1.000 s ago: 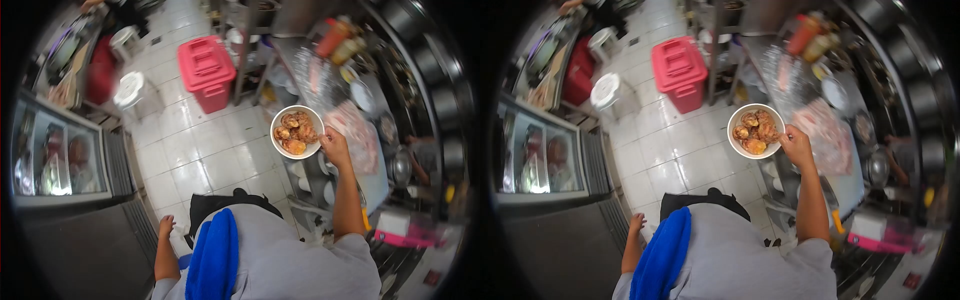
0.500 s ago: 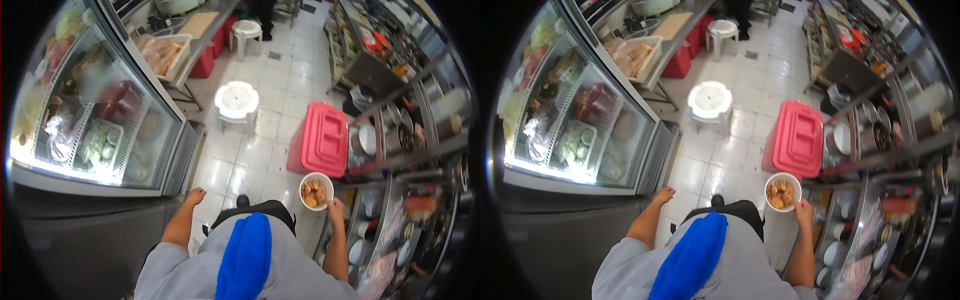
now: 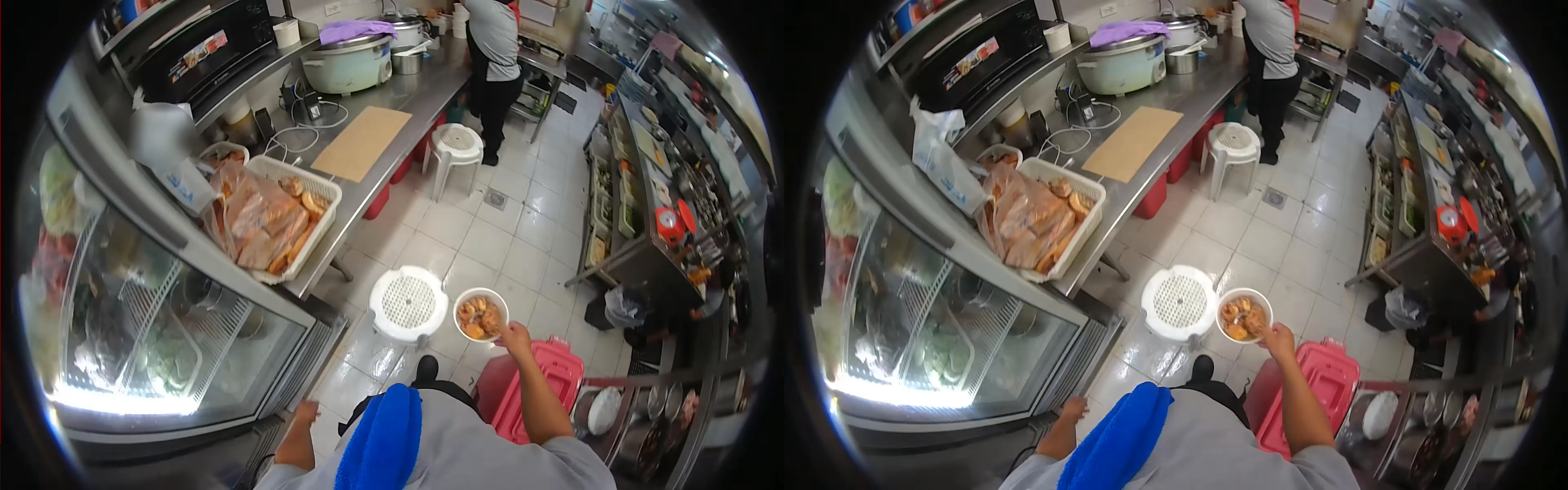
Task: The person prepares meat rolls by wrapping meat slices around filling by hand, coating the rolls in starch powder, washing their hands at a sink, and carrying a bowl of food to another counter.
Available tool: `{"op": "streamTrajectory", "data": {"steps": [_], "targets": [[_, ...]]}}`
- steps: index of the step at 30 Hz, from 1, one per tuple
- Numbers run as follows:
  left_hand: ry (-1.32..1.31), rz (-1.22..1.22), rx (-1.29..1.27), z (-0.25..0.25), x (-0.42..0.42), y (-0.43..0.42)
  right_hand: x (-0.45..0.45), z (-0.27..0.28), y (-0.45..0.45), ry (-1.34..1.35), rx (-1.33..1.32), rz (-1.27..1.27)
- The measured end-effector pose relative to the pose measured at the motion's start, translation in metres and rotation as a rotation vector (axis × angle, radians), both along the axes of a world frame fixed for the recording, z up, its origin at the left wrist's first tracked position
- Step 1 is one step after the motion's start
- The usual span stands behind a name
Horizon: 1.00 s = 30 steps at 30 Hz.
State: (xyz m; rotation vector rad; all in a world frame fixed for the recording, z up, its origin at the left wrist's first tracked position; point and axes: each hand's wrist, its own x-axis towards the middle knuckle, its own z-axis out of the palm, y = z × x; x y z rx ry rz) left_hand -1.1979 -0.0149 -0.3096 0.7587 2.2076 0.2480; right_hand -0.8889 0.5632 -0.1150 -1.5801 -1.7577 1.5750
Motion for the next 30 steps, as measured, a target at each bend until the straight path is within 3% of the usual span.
{"op": "streamTrajectory", "data": {"steps": [1,3,7,9,13,15,17,18,21,24,27,29,30], "targets": [[-0.281,0.610,-0.089,0.021,0.013,0.022,-0.027,-0.030,0.033,0.093,-0.084,0.010],[-0.382,1.056,-0.121,0.041,0.033,0.052,-0.091,-0.031,0.074,0.213,-0.186,-0.010],[-0.394,0.644,0.080,0.038,0.027,0.080,-0.216,0.005,0.133,0.330,-0.149,0.073],[-0.488,1.006,0.095,0.038,0.007,0.133,-0.276,0.010,0.168,0.432,-0.267,0.001],[-0.473,1.199,0.198,0.045,-0.016,0.197,-0.386,0.035,0.242,0.509,-0.325,-0.021],[-0.440,1.198,0.212,0.052,-0.018,0.231,-0.439,0.032,0.292,0.640,-0.338,0.007],[-0.328,1.164,0.417,0.048,0.001,0.251,-0.493,0.021,0.350,0.624,-0.336,0.025],[-0.234,1.035,0.426,0.051,0.012,0.264,-0.520,0.021,0.377,0.608,-0.329,0.033],[-0.553,1.535,0.352,0.028,0.056,0.295,-0.579,0.028,0.452,0.567,-0.285,-0.071],[-0.499,1.438,0.133,0.041,0.060,0.340,-0.631,0.021,0.532,0.479,-0.185,-0.166],[-0.459,1.382,0.078,0.063,0.050,0.388,-0.681,-0.001,0.621,0.309,-0.121,-0.164],[-0.436,1.369,0.066,0.076,0.044,0.408,-0.711,-0.021,0.662,0.720,-0.280,-0.202],[-0.425,1.357,0.059,0.079,0.043,0.415,-0.701,0.004,0.650,0.714,-0.253,-0.154]]}}
